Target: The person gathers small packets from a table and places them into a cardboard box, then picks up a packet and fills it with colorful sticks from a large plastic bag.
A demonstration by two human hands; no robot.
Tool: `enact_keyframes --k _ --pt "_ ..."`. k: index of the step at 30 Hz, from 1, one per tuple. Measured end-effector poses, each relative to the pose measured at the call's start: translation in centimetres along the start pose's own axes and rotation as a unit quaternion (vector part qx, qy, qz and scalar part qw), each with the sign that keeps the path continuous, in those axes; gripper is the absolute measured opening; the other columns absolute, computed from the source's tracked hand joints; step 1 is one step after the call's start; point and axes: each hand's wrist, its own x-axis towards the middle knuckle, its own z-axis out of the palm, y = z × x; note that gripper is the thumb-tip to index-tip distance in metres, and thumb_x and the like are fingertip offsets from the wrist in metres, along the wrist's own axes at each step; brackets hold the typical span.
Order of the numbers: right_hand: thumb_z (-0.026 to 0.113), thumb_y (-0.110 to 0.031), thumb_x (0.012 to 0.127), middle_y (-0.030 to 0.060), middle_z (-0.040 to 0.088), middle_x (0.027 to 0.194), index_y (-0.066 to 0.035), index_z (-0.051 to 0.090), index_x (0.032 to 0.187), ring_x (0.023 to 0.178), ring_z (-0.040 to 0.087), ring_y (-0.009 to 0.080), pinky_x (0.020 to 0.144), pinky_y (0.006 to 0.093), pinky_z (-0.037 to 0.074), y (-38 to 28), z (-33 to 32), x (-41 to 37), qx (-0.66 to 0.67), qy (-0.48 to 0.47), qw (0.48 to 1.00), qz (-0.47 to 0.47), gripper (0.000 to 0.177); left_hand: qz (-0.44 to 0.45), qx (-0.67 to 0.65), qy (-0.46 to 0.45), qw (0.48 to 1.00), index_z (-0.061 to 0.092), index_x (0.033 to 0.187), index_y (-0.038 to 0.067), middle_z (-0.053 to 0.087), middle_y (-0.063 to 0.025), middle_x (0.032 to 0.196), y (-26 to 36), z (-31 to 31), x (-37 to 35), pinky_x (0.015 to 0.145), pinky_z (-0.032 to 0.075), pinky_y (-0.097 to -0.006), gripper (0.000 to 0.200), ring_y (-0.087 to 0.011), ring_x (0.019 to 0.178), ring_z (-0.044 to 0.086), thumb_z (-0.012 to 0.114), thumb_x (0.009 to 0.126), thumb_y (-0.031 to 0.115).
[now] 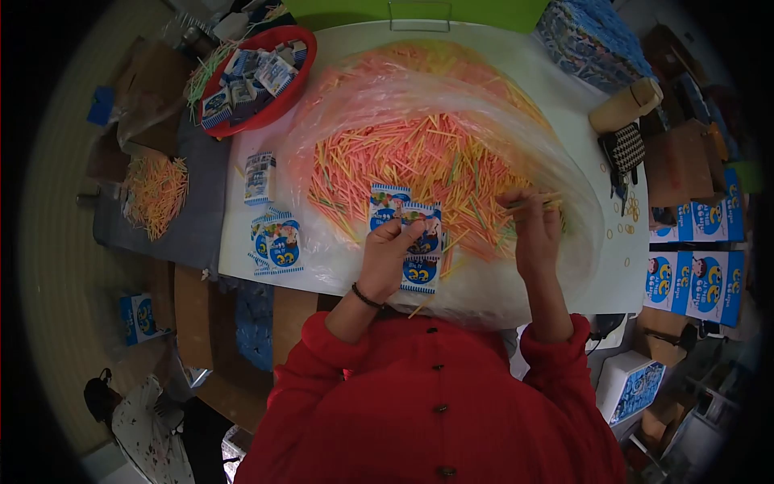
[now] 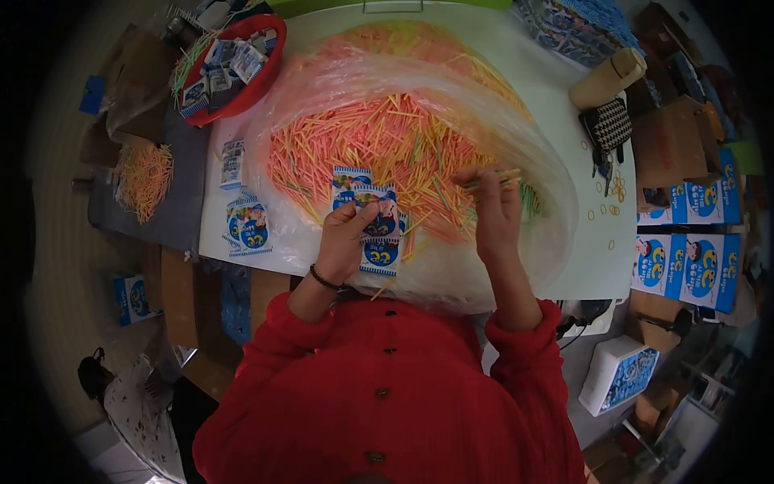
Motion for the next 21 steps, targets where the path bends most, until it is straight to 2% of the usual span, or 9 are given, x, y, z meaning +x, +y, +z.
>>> enact_keyframes --k 1,3,6,7,10,12,16,18,21 --pt "0.046 -0.013 0.101 0.0081 0.064 0.101 -0.001 0.053 0.103 0.097 0.060 0.0167 0.088 0.0295 0.045 0.4 0.1 0.0 -0.001 0.003 1.000 -0.004 0.014 -0.001 0.001 -0.005 1.000 0.067 0.097 0.000 0.070 -0.0078 0.093 0.2 0.5 0.0 0.079 0.057 -0.0314 0.012 -0.0158 0.086 0.068 0.060 0.094 0.009" --pt "0.046 -0.014 0.101 0.0079 0.064 0.100 -0.002 0.053 0.102 0.095 0.060 0.0166 0.085 0.0299 0.046 2.4 -0.1 -0.2 -0.258 -0.048 0.962 -0.078 0.014 -0.035 -0.083 0.016 0.996 0.066 0.094 0.001 0.070 -0.0079 0.095 0.8 1.4 -0.3 0.079 0.058 -0.0328 0.011 -0.0179 0.087 0.069 0.057 0.095 0.008" --pt "0.046 -0.013 0.101 0.0083 0.064 0.100 -0.002 0.053 0.102 0.093 0.060 0.0166 0.082 0.0296 0.046 4.0 -1.4 -0.2 -0.363 -0.099 0.926 -0.018 0.013 -0.044 -0.114 0.011 0.992 0.066 0.098 -0.001 0.069 -0.0086 0.099 1.4 1.2 -0.6 0.079 0.058 -0.0322 0.013 -0.0172 0.087 0.068 0.055 0.096 0.007" --pt "0.046 -0.013 0.101 0.0083 0.064 0.100 -0.002 0.053 0.102 0.093 0.060 0.0166 0.082 0.0296 0.046 4.1 -1.4 0.0 -0.362 -0.104 0.926 -0.020 0.013 -0.040 -0.115 0.013 0.993 0.066 0.098 -0.001 0.069 -0.0086 0.099 1.2 1.0 -0.5 0.079 0.058 -0.0322 0.013 -0.0172 0.087 0.068 0.055 0.096 0.007" --pt "0.042 -0.014 0.102 0.0112 0.063 0.102 -0.006 0.050 0.102 0.098 0.060 0.0179 0.092 0.0335 0.045 2.9 -0.2 -0.7 -0.219 -0.047 0.973 -0.058 0.011 0.060 0.051 -0.051 0.996 0.067 0.102 -0.002 0.070 -0.0083 0.097 -0.1 -0.7 -0.9 0.077 0.056 -0.0278 0.014 -0.0138 0.088 0.067 0.057 0.093 0.001" --pt "0.041 -0.021 0.103 0.0126 0.064 0.109 -0.008 0.049 0.103 0.113 0.056 0.0231 0.100 0.0384 0.040 0.1 2.1 -1.0 0.115 -0.057 0.991 0.035 0.015 0.074 0.116 -0.047 0.989 0.068 0.103 -0.002 0.070 -0.0078 0.097 -0.3 -0.8 -1.2 0.077 0.055 -0.0264 0.015 -0.0127 0.088 0.067 0.058 0.092 0.000" --pt "0.039 -0.027 0.103 0.0147 0.064 0.115 -0.010 0.048 0.103 0.131 0.043 0.0278 0.109 0.0442 0.031 -1.6 4.8 -1.5 0.110 -0.134 0.985 0.013 0.019 0.104 0.274 -0.064 0.954 0.067 0.111 -0.002 0.071 -0.0053 0.097 -0.6 -0.3 -1.1 0.078 0.052 -0.0228 0.022 -0.0086 0.087 0.064 0.059 0.091 -0.002" --pt "0.038 -0.027 0.103 0.0158 0.064 0.116 -0.011 0.049 0.102 0.140 0.029 0.0291 0.113 0.0473 0.022 -1.5 5.5 -1.6 0.030 -0.185 0.982 -0.032 0.020 0.114 0.273 -0.074 0.952 0.067 0.113 -0.001 0.070 -0.0044 0.098 -0.5 0.3 -1.2 0.076 0.051 -0.0215 0.023 -0.0070 0.086 0.062 0.060 0.091 0.000" --pt "0.038 -0.027 0.103 0.0160 0.066 0.113 -0.011 0.050 0.101 0.141 0.028 0.0277 0.113 0.0474 0.021 -1.0 6.1 -1.6 -0.032 -0.179 0.983 -0.022 0.020 0.128 0.267 -0.085 0.951 0.066 0.116 0.000 0.070 -0.0035 0.099 -0.6 0.3 -1.4 0.076 0.050 -0.0202 0.025 -0.0054 0.087 0.060 0.060 0.091 0.001"
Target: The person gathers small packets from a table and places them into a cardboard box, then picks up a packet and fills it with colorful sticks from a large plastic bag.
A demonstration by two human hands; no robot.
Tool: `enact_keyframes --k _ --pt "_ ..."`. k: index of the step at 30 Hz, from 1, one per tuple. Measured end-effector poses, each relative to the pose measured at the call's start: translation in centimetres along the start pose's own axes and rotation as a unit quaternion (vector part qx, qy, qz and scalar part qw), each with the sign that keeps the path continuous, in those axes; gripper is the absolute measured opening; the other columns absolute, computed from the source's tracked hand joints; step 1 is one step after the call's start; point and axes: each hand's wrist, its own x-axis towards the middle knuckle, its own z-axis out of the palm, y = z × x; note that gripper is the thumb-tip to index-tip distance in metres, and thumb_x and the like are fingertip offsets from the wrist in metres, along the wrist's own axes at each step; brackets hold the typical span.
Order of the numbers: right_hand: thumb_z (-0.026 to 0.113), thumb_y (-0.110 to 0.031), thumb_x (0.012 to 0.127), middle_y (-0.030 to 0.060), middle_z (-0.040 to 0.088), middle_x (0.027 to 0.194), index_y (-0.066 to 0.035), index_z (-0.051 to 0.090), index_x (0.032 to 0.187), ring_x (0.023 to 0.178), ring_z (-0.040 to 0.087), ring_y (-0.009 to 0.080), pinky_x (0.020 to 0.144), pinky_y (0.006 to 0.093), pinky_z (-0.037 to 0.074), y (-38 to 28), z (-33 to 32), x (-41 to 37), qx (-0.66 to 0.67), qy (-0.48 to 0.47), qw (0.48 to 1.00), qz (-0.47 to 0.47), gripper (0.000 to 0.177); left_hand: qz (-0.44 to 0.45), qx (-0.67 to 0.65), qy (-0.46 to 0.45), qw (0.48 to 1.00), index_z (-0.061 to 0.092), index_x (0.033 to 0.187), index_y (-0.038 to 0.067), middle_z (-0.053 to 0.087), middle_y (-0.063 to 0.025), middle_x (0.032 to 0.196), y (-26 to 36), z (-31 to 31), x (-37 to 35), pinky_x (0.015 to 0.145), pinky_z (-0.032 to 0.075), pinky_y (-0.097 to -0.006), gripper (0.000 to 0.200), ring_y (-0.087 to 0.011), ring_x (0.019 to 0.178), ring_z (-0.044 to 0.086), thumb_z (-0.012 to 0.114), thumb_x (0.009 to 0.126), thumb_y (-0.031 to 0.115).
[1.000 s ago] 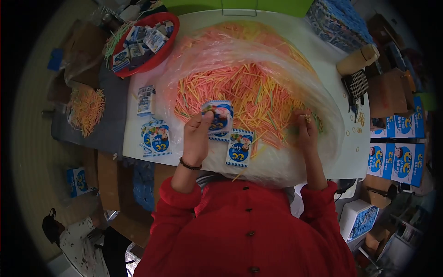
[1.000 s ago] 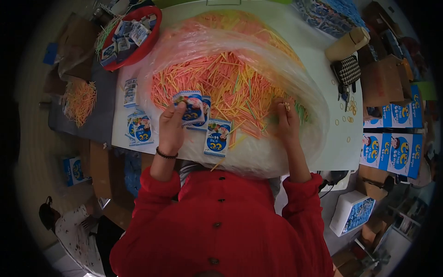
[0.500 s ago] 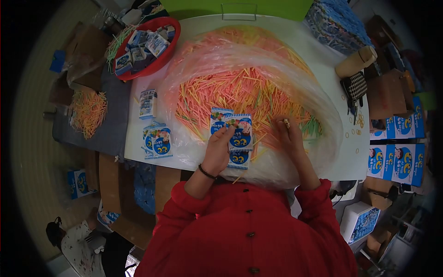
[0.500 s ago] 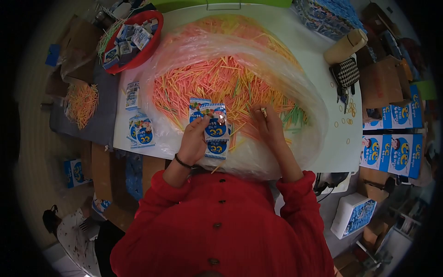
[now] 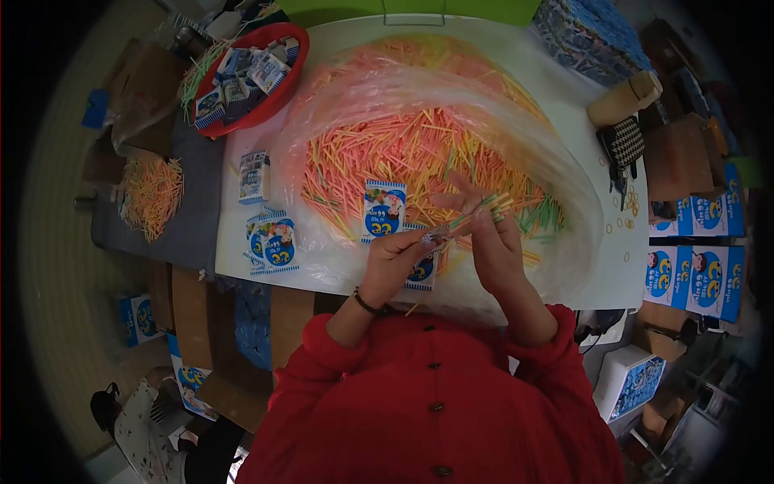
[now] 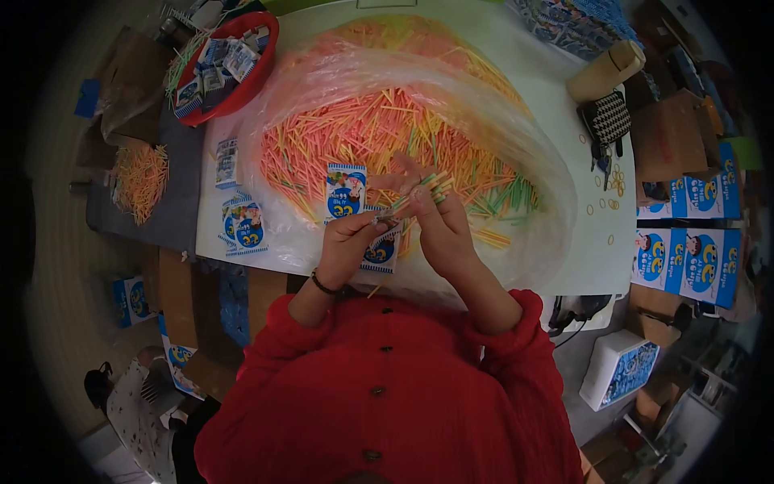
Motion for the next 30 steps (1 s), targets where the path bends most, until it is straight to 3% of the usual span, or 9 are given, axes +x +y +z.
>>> enact_keyframes --k 3,7,9,13,17,22,24,28,30 --pt "0.036 -0.023 0.103 0.0118 0.066 0.113 -0.004 0.061 0.099 0.138 0.033 0.0262 0.115 0.0447 0.019 1.0 -0.1 0.2 0.002 -0.030 0.999 -0.017 0.031 -0.005 -0.007 -0.005 1.000 0.066 0.116 0.000 0.070 -0.0037 0.101 0.4 -0.1 -0.3 0.078 0.049 -0.0201 0.025 -0.0056 0.089 0.061 0.060 0.091 0.001" --pt "0.038 -0.023 0.103 0.0138 0.067 0.114 -0.010 0.053 0.098 0.140 0.031 0.0264 0.114 0.0475 0.017 1.3 -0.4 0.1 -0.040 -0.069 0.997 -0.019 0.020 -0.016 -0.033 -0.027 0.999 0.064 0.116 -0.002 0.069 -0.0049 0.104 0.4 -0.2 -0.3 0.081 0.049 -0.0211 0.025 -0.0075 0.092 0.061 0.059 0.092 0.000" --pt "0.039 -0.021 0.102 0.0084 0.067 0.115 -0.010 0.054 0.098 0.139 0.033 0.0261 0.115 0.0477 0.008 0.6 -0.6 0.1 -0.224 -0.122 0.967 -0.018 0.019 -0.017 -0.069 -0.027 0.997 0.064 0.116 -0.003 0.069 -0.0057 0.104 0.0 -0.2 -0.4 0.081 0.050 -0.0216 0.025 -0.0084 0.093 0.062 0.058 0.093 0.001" --pt "0.042 -0.019 0.101 0.0052 0.063 0.123 -0.011 0.055 0.104 0.139 0.033 0.0270 0.115 0.0479 0.002 1.6 -0.8 -0.1 -0.292 -0.156 0.943 -0.023 0.016 -0.045 -0.139 -0.024 0.989 0.061 0.119 -0.004 0.068 -0.0070 0.103 -0.7 -0.1 0.0 0.080 0.051 -0.0219 0.026 -0.0102 0.091 0.062 0.055 0.095 0.004" --pt "0.054 -0.021 0.095 0.0076 0.058 0.128 -0.010 0.054 0.110 0.139 0.032 0.0289 0.114 0.0492 0.009 -1.0 0.1 0.1 -0.427 -0.124 0.892 -0.081 0.019 -0.030 -0.186 -0.046 0.981 0.058 0.124 -0.003 0.066 -0.0059 0.110 -0.9 0.1 0.5 0.083 0.049 -0.0225 0.030 -0.0101 0.097 0.061 0.052 0.096 0.004" --pt "0.070 -0.022 0.081 0.0051 0.063 0.109 -0.012 0.059 0.113 0.118 0.049 0.0282 0.103 0.0446 0.027 -2.1 -1.6 1.0 -0.405 -0.038 0.906 -0.114 0.035 0.216 0.035 -0.071 0.973 0.054 0.132 0.002 0.053 -0.0081 0.133 1.1 -0.2 2.5 0.097 0.042 -0.0297 0.038 -0.0185 0.118 0.052 0.051 0.095 0.004" --pt "0.074 -0.018 0.077 0.0032 0.064 0.093 -0.011 0.063 0.098 0.093 0.054 0.0257 0.089 0.0395 0.034 -1.6 -2.7 1.0 -0.469 -0.064 0.870 -0.141 0.025 0.202 0.028 -0.070 0.976 0.055 0.131 0.002 0.052 -0.0088 0.133 1.1 -0.2 2.4 0.097 0.042 -0.0303 0.039 -0.0194 0.119 0.051 0.055 0.092 0.003" --pt "0.074 -0.015 0.075 0.0010 0.061 0.080 -0.011 0.063 0.086 0.079 0.053 0.0240 0.082 0.0367 0.034 -1.1 -0.9 0.0 -0.442 0.020 0.868 -0.227 0.016 0.139 -0.045 -0.098 0.984 0.056 0.127 0.000 0.051 -0.0104 0.132 2.4 -0.3 0.9 0.106 0.034 -0.0364 0.044 -0.0220 0.126 0.045 0.067 0.084 0.002" --pt "0.073 -0.012 0.076 0.0041 0.062 0.085 -0.011 0.064 0.092 0.079 0.054 0.0256 0.081 0.0366 0.037 -0.2 -0.3 -0.2 -0.444 -0.133 0.869 -0.174 0.018 0.137 0.037 -0.045 0.989 0.058 0.118 -0.001 0.057 -0.0103 0.120 2.4 -1.4 -1.0 0.098 0.042 -0.0344 0.042 -0.0202 0.116 0.053 0.071 0.079 -0.005"
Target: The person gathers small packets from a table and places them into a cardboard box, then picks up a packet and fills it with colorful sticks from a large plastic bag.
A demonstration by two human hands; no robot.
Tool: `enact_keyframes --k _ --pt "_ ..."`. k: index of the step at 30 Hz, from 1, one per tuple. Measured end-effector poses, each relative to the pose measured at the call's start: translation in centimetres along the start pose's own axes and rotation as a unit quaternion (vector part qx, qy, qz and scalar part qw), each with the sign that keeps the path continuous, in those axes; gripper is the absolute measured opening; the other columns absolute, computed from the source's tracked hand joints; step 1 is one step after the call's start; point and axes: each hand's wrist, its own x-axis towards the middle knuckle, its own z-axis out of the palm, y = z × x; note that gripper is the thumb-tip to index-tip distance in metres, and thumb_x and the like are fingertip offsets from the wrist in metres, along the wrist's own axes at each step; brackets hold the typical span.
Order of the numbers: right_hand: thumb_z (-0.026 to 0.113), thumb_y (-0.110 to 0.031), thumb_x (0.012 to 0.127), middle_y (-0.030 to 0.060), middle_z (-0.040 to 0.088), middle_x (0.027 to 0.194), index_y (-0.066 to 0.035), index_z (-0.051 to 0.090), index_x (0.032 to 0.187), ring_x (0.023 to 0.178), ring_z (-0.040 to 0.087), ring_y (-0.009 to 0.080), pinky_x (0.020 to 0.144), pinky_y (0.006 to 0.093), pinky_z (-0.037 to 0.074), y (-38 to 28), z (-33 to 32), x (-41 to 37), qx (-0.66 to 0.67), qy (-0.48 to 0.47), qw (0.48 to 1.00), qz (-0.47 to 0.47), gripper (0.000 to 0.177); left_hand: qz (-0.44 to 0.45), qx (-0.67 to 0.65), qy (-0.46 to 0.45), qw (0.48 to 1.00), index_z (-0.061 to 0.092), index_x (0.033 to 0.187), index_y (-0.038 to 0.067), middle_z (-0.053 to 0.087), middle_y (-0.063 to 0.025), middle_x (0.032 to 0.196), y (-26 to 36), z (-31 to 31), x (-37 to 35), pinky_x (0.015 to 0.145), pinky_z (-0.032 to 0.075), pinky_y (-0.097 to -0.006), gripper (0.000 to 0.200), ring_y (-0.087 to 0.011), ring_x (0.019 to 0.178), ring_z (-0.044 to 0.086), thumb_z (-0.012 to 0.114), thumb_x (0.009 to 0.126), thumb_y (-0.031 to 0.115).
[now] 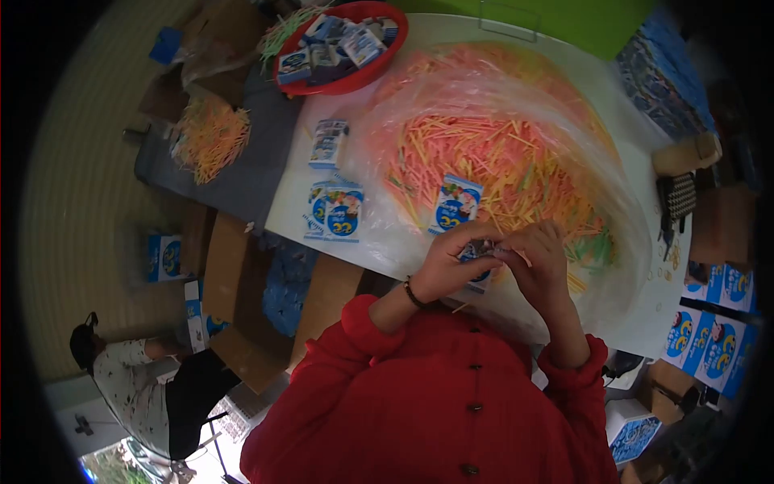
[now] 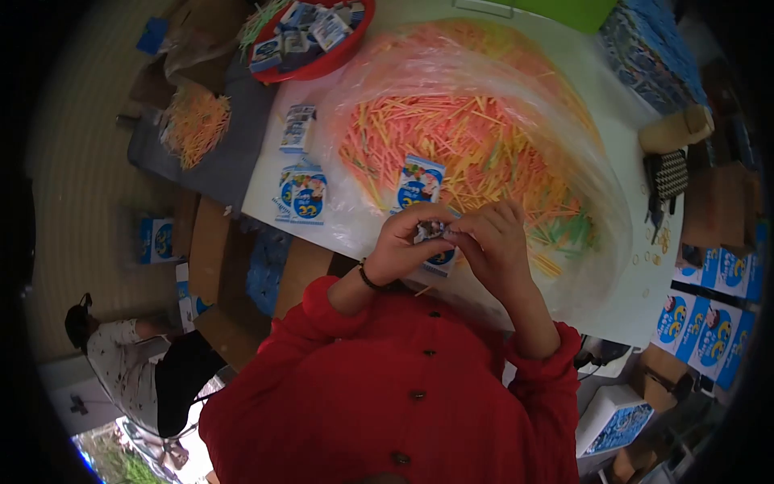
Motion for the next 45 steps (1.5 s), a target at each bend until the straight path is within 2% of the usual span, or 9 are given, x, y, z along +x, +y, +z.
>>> enact_keyframes --k 8,13,15,20,25,31,38,41,45 --pt "0.060 0.002 0.087 0.0065 0.065 0.097 -0.001 0.063 0.100 0.091 0.060 0.0171 0.082 0.0277 0.046 2.6 -1.2 -3.8 0.235 0.129 0.935 0.232 0.013 -0.029 0.168 0.374 0.912 0.055 0.122 -0.001 0.064 -0.0119 0.103 4.9 -9.3 -5.5 0.068 0.054 -0.0267 0.037 -0.0134 0.081 0.064 0.063 0.086 -0.005" --pt "0.066 -0.002 0.081 0.0077 0.065 0.092 -0.005 0.064 0.092 0.082 0.061 0.0229 0.075 0.0328 0.047 0.9 -1.7 -3.3 0.072 -0.022 0.996 0.043 0.012 -0.095 0.330 0.365 0.865 0.049 0.130 0.001 0.063 -0.0120 0.104 3.4 -13.7 -3.7 0.078 0.052 -0.0352 0.053 -0.0199 0.085 0.062 0.070 0.082 0.002" --pt "0.068 -0.009 0.077 0.0075 0.063 0.091 -0.008 0.063 0.090 0.081 0.059 0.0261 0.073 0.0361 0.046 0.0 0.1 -3.8 0.060 -0.113 0.991 -0.033 0.013 0.141 0.683 0.364 0.618 0.054 0.122 0.003 0.062 -0.0095 0.100 2.8 -13.3 -2.8 0.089 0.042 -0.0403 0.048 -0.0260 0.094 0.058 0.074 0.079 0.007" --pt "0.066 -0.014 0.078 0.0074 0.060 0.094 -0.010 0.061 0.090 0.087 0.058 0.0268 0.075 0.0368 0.047 -0.5 5.1 -5.5 0.029 -0.226 0.972 -0.061 0.015 0.239 0.656 0.272 0.663 0.059 0.102 0.007 0.060 -0.0074 0.098 1.7 -6.5 -1.9 0.088 0.036 -0.0401 0.031 -0.0249 0.097 0.054 0.075 0.079 0.019" --pt "0.063 -0.012 0.084 0.0078 0.059 0.097 -0.008 0.057 0.089 0.086 0.058 0.0267 0.077 0.0347 0.047 -0.3 4.1 -6.0 0.086 -0.182 0.979 -0.029 0.009 0.020 0.623 0.182 0.761 0.059 0.090 0.007 0.058 -0.0072 0.094 -2.1 -4.0 1.4 0.080 0.035 -0.0406 0.039 -0.0267 0.090 0.052 0.074 0.077 0.040" --pt "0.058 -0.008 0.093 0.0109 0.056 0.101 -0.005 0.054 0.099 0.085 0.055 0.0237 0.077 0.0324 0.046 2.4 -1.3 -7.3 0.384 0.030 0.870 0.309 0.008 -0.125 0.440 0.154 0.876 0.061 0.084 0.007 0.056 -0.0052 0.073 -3.3 -4.9 2.3 0.073 0.038 -0.0399 0.026 -0.0252 0.081 0.054 0.076 0.077 0.027" --pt "0.064 -0.012 0.081 0.0146 0.054 0.095 -0.002 0.053 0.103 0.091 0.054 0.0316 0.079 0.0399 0.043 4.5 -2.0 -4.1 -0.144 -0.002 0.976 0.161 0.026 0.021 0.687 0.129 0.714 0.067 0.103 0.005 0.059 -0.0090 0.094 -1.3 -4.1 2.5 0.073 0.042 -0.0408 0.023 -0.0263 0.088 0.055 0.068 0.081 0.008" --pt "0.064 -0.014 0.075 0.0139 0.053 0.096 -0.002 0.054 0.099 0.095 0.051 0.0317 0.083 0.0407 0.041 4.8 -0.4 -3.5 -0.233 -0.032 0.962 0.139 0.029 0.072 0.663 0.173 0.724 0.066 0.111 0.004 0.057 -0.0116 0.102 -0.4 -4.7 2.5 0.076 0.044 -0.0387 0.027 -0.0274 0.092 0.054 0.066 0.084 0.008" --pt "0.061 -0.014 0.076 0.0136 0.053 0.095 -0.002 0.055 0.093 0.094 0.050 0.0324 0.085 0.0420 0.040 5.8 0.7 -4.4 -0.259 -0.120 0.951 0.119 0.022 0.079 0.379 0.190 0.902 0.063 0.114 0.000 0.060 -0.0111 0.096 0.1 -4.2 1.4 0.075 0.047 -0.0326 0.023 -0.0209 0.087 0.057 0.059 0.092 0.007"
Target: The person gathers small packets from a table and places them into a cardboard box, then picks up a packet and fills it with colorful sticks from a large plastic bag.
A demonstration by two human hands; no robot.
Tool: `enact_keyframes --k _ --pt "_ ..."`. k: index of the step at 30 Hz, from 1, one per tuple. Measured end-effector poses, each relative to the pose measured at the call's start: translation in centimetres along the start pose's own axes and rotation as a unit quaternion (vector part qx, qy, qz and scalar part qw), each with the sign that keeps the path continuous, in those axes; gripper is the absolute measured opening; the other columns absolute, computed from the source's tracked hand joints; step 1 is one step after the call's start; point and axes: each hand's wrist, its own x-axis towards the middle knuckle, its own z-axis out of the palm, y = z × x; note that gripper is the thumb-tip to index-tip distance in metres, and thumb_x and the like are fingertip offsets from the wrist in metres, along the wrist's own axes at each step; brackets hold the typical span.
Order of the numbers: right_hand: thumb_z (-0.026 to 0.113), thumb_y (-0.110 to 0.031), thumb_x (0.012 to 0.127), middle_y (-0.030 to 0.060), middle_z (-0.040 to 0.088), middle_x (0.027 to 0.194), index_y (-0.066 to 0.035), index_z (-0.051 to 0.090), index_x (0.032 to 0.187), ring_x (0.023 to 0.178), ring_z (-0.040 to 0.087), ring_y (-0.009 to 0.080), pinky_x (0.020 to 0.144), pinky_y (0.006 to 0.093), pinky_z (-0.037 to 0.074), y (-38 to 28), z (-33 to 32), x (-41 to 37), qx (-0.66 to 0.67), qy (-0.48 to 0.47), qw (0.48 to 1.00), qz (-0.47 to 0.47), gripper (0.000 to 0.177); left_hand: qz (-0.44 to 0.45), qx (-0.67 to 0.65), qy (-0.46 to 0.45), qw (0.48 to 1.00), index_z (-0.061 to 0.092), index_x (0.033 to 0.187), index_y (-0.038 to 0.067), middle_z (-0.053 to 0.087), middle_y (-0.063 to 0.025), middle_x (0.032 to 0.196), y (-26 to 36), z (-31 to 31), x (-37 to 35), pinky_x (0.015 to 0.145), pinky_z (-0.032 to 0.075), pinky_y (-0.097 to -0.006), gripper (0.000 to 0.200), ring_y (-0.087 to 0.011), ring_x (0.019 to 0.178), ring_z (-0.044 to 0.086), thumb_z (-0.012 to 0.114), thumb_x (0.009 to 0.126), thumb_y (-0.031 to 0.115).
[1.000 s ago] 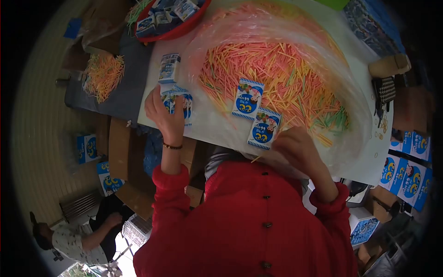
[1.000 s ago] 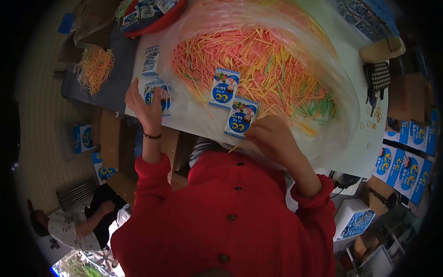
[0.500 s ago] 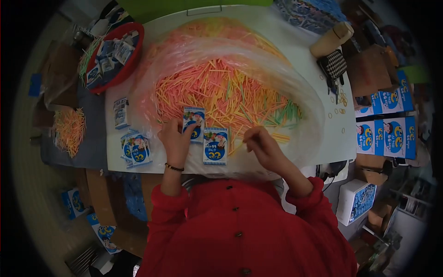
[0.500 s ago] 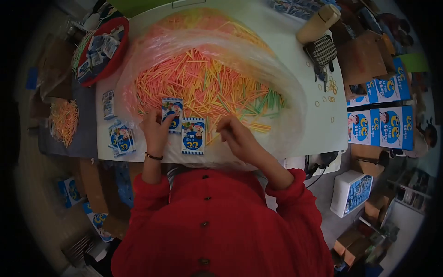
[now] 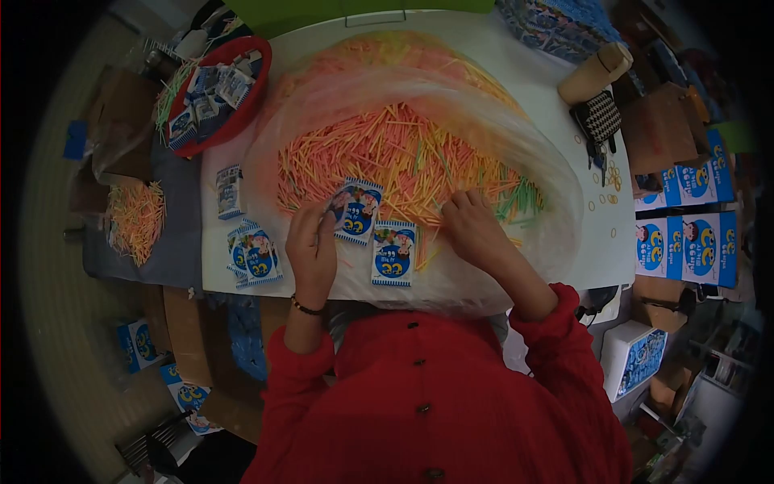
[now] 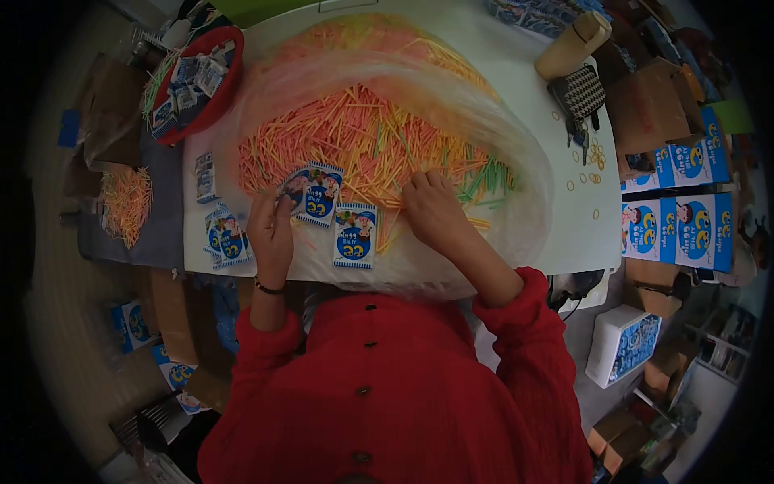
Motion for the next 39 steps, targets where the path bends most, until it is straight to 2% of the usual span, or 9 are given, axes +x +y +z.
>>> enact_keyframes --k 7,9,15,22,25,27,33,37,39 --pt "0.062 -0.007 0.082 0.0129 0.057 0.100 -0.001 0.056 0.099 0.100 0.053 0.0318 0.089 0.0407 0.041 1.8 1.4 -1.3 0.164 0.065 0.984 0.011 0.019 -0.189 -0.369 -0.077 0.906 0.060 0.114 -0.006 0.066 -0.0045 0.102 2.0 1.9 -2.0 0.079 0.048 -0.0239 0.023 -0.0071 0.093 0.058 0.051 0.098 0.009" --pt "0.062 -0.006 0.087 0.0113 0.059 0.104 -0.002 0.055 0.106 0.102 0.056 0.0269 0.090 0.0361 0.043 1.9 2.1 -1.9 0.473 0.160 0.862 0.086 0.020 -0.196 -0.382 -0.084 0.899 0.060 0.114 -0.007 0.066 -0.0051 0.104 1.8 2.5 -2.2 0.080 0.048 -0.0234 0.024 -0.0074 0.093 0.059 0.051 0.098 0.009" --pt "0.062 -0.007 0.089 0.0077 0.060 0.098 -0.002 0.055 0.108 0.090 0.059 0.0172 0.080 0.0295 0.047 1.7 2.7 -1.9 0.556 0.168 0.797 0.166 0.021 -0.202 -0.376 -0.133 0.895 0.059 0.115 -0.004 0.066 -0.0041 0.104 0.3 4.5 -3.3 0.082 0.049 -0.0232 0.023 -0.0075 0.093 0.059 0.048 0.100 0.009" --pt "0.060 -0.012 0.094 0.0034 0.057 0.093 -0.004 0.054 0.105 0.080 0.057 0.0153 0.070 0.0270 0.045 2.2 2.1 -0.8 0.294 0.189 0.936 0.032 0.015 -0.214 -0.388 -0.143 0.885 0.059 0.116 -0.003 0.067 -0.0044 0.105 1.0 4.5 -2.9 0.081 0.051 -0.0249 0.024 -0.0088 0.093 0.062 0.049 0.100 0.011" --pt "0.056 -0.016 0.096 0.0057 0.059 0.092 -0.004 0.055 0.104 0.079 0.058 0.0182 0.070 0.0300 0.047 3.3 1.5 -0.2 0.581 0.152 0.768 0.222 0.015 -0.282 -0.473 -0.124 0.826 0.060 0.115 -0.001 0.067 -0.0054 0.107 2.4 3.6 -1.9 0.080 0.053 -0.0268 0.023 -0.0118 0.093 0.064 0.049 0.100 0.014" --pt "0.052 -0.020 0.098 0.0074 0.060 0.090 -0.003 0.055 0.105 0.080 0.060 0.0191 0.072 0.0335 0.051 5.7 -0.3 0.5 0.804 0.081 0.510 0.295 0.019 -0.333 -0.525 -0.122 0.774 0.060 0.115 0.001 0.067 -0.0061 0.108 2.4 3.3 -1.4 0.081 0.054 -0.0283 0.023 -0.0136 0.094 0.065 0.049 0.100 0.014" --pt "0.051 -0.017 0.098 0.0110 0.062 0.096 0.001 0.054 0.110 0.087 0.061 0.0204 0.082 0.0365 0.052 5.4 -1.8 1.1 0.868 0.024 0.366 0.334 0.021 -0.427 -0.612 -0.129 0.654 0.058 0.118 0.002 0.067 -0.0072 0.109 2.0 3.2 -0.9 0.085 0.055 -0.0332 0.023 -0.0168 0.097 0.066 0.050 0.099 0.013" --pt "0.052 -0.012 0.097 0.0102 0.062 0.102 0.001 0.054 0.114 0.091 0.060 0.0190 0.085 0.0340 0.050 3.5 0.0 0.9 0.804 0.165 0.478 0.312 0.021 -0.409 -0.596 -0.138 0.677 0.057 0.118 0.002 0.067 -0.0069 0.108 1.0 4.2 -1.7 0.086 0.056 -0.0347 0.023 -0.0168 0.097 0.066 0.050 0.099 0.013" --pt "0.050 -0.008 0.098 0.0071 0.062 0.106 -0.001 0.055 0.116 0.096 0.058 0.0167 0.089 0.0294 0.046 1.7 0.6 0.6 0.598 0.250 0.719 0.250 0.020 -0.392 -0.595 -0.131 0.689 0.058 0.117 0.002 0.067 -0.0068 0.109 1.3 4.7 -1.7 0.085 0.056 -0.0346 0.022 -0.0166 0.097 0.066 0.050 0.099 0.013"
